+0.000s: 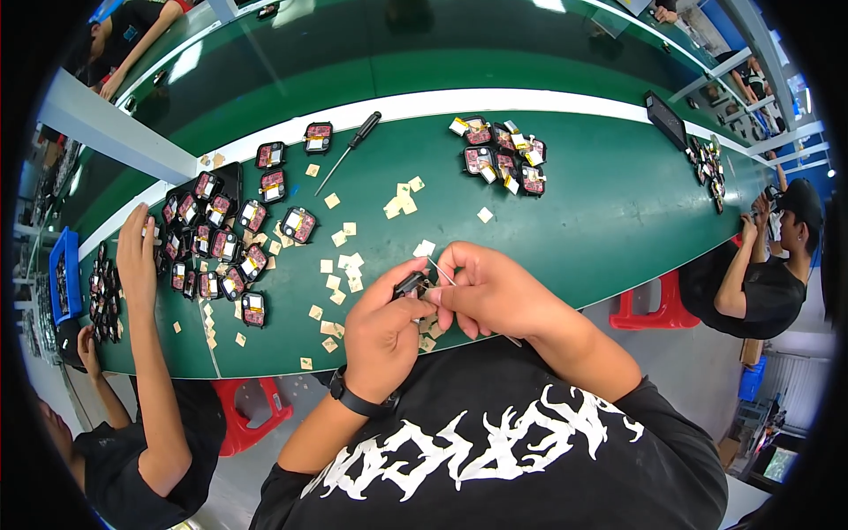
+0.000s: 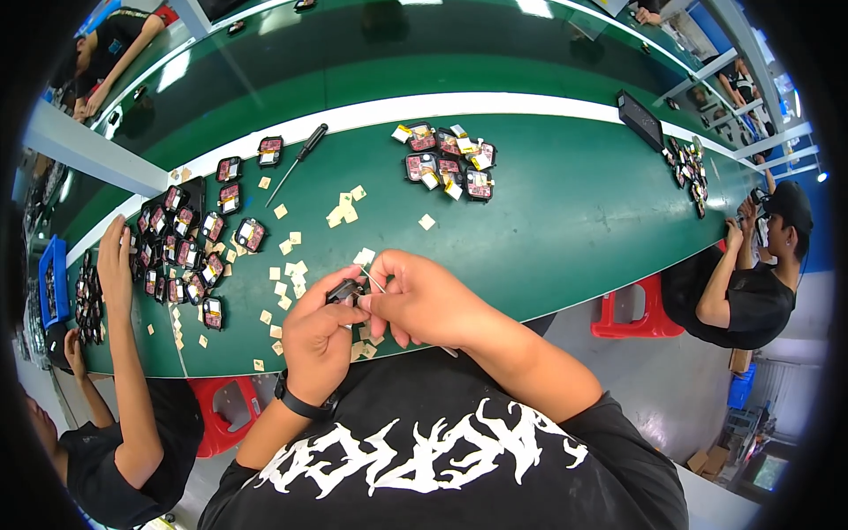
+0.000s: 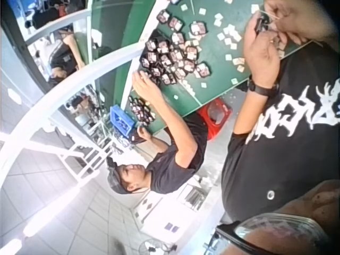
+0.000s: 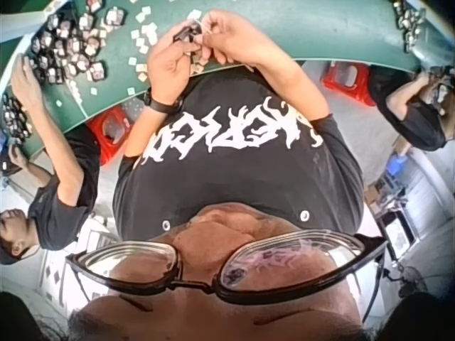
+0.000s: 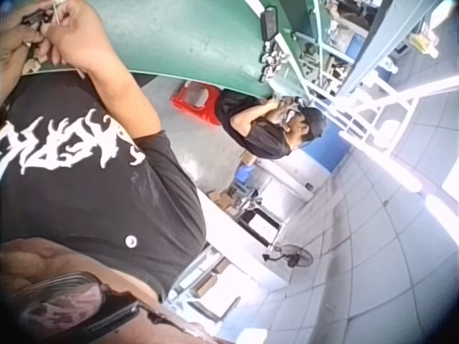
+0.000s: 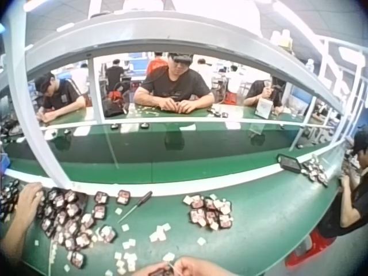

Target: Applying small adhesive square pads to electronic components (possibly camera modules or small sensors) on an assembly line.

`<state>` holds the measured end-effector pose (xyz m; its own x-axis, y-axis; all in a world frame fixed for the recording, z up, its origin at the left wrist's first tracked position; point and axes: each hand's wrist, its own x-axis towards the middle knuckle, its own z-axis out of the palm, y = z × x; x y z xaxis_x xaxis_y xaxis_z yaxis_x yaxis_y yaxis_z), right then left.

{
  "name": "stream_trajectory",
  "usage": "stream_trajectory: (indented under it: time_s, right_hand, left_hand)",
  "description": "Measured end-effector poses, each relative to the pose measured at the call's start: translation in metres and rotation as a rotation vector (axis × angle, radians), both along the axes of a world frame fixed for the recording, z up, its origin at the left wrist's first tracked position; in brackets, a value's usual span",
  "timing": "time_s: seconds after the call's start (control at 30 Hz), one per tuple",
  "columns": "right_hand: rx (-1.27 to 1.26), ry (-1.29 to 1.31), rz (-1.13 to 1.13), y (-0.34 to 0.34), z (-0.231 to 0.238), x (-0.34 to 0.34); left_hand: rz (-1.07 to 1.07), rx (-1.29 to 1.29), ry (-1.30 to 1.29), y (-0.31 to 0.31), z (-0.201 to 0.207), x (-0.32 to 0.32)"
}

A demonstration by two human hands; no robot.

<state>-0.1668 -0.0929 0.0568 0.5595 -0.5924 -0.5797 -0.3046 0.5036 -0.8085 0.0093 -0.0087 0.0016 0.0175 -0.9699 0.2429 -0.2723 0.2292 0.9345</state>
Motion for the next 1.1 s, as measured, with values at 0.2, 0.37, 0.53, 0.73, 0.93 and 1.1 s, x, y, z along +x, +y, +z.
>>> stream_trajectory:
  time_s: [0.2,0.37,0.53,0.73,0.93,1.1]
  right_hand:
    - [-0.047,-0.033,-0.096,0.006,-0.009,0.004]
    - [-0.228,0.023,-0.05,0.012,-0.013,0.003]
    - [-0.554,0.045,0.048,0.017,-0.033,-0.001]
    - [-0.418,-0.052,-0.101,0.017,-0.031,-0.002]
    - [-0.531,0.012,-0.034,0.012,-0.009,-0.004]
    - [-0.812,0.006,0.027,0.006,-0.008,0.008]
  left_hand:
    - [-0.001,0.041,0.02,-0.002,0.004,-0.001]
    - [-0.006,0.075,0.096,-0.003,0.002,0.005]
    - [-0.01,0.116,0.167,-0.004,0.004,0.006]
    - [-0.055,0.242,0.261,-0.004,0.004,0.009]
    - [0.069,0.227,0.503,-0.002,-0.002,-0.006]
    - [-0.002,0.223,0.403,-0.001,-0.001,-0.009]
